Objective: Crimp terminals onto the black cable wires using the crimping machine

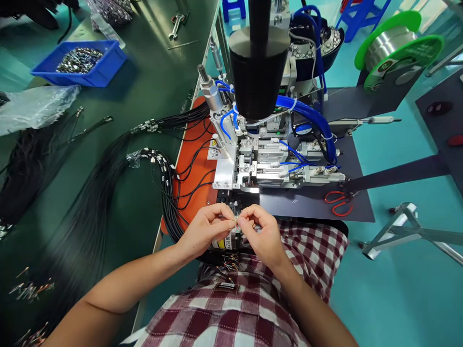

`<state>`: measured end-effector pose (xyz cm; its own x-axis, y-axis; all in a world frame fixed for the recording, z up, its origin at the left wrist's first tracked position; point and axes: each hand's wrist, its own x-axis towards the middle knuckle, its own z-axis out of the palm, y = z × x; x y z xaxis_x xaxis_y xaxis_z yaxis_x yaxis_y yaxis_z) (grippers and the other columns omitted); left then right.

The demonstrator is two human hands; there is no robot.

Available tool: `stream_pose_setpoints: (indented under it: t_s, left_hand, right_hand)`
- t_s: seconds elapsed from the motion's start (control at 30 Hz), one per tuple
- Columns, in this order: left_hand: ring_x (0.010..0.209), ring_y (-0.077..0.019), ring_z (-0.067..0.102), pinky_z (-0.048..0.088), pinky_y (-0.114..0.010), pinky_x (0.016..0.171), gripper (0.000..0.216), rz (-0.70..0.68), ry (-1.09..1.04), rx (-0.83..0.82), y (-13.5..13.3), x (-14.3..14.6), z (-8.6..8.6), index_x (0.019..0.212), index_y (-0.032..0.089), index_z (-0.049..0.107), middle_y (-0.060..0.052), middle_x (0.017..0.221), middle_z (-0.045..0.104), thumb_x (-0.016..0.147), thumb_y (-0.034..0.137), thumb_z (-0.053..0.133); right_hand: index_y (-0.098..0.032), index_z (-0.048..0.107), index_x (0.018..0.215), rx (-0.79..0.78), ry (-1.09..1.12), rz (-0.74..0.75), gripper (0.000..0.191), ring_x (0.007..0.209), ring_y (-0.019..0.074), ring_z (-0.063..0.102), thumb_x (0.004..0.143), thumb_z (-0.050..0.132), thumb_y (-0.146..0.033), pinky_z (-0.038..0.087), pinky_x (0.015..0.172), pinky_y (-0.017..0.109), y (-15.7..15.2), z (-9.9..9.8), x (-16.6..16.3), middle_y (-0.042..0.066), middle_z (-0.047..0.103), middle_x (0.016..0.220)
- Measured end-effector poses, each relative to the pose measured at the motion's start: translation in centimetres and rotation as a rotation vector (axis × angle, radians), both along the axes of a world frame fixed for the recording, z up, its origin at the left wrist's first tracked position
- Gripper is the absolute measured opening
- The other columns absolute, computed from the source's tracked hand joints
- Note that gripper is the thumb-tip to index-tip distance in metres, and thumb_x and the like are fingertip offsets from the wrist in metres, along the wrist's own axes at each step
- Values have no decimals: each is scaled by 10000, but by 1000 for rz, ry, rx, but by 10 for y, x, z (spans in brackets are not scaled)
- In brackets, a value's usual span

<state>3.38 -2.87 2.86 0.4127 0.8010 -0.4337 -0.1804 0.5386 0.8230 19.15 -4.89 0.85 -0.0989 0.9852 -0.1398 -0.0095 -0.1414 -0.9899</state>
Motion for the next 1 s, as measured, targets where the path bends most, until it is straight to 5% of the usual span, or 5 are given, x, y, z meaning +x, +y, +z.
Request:
stream_pose_setpoints:
  t_s: [1.0]
  left_hand:
    - [429,-23,320,225,-153,413,302,44,107,72,0,5,2,720,133,535,83,499,403,745,377,711]
  right_hand:
    - [-190,595,765,-111,92,-116,145,517,94,431,825,636,-316,392,486,225,-8,-6,-6,-29,511,645]
